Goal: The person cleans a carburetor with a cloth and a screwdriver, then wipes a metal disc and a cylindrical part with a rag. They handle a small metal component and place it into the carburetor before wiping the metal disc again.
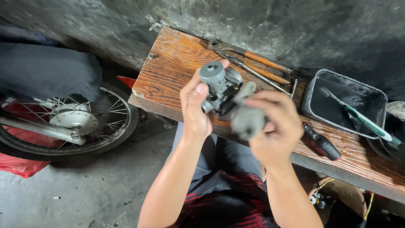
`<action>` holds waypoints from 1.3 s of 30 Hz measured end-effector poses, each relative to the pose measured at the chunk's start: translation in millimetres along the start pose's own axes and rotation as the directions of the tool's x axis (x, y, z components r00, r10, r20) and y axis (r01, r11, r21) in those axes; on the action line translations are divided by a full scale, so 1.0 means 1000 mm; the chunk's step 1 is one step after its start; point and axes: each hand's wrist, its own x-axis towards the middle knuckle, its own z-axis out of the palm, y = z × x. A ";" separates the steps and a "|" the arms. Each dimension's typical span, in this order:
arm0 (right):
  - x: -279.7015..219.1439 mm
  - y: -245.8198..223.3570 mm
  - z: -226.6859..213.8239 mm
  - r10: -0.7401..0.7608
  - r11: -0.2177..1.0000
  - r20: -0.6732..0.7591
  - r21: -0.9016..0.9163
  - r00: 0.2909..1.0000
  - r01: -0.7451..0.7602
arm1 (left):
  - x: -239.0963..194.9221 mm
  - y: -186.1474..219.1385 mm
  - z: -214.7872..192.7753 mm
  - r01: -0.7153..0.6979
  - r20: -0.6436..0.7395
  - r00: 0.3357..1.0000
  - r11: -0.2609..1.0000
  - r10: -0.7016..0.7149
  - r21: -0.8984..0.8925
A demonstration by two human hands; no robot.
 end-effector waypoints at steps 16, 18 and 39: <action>0.005 -0.008 0.012 -0.097 0.981 0.177 -0.146 0.979 0.123 | -0.002 0.014 -0.011 -0.143 0.062 0.989 0.955 0.132 0.261; 0.000 -0.007 0.013 -0.089 0.996 0.221 0.021 0.971 0.086 | -0.001 0.014 -0.013 -0.161 0.047 0.987 0.956 0.154 0.246; -0.013 0.012 0.010 0.336 0.913 -0.076 0.270 0.939 -0.305 | -0.001 0.032 -0.007 -0.293 0.068 0.956 0.932 0.285 0.215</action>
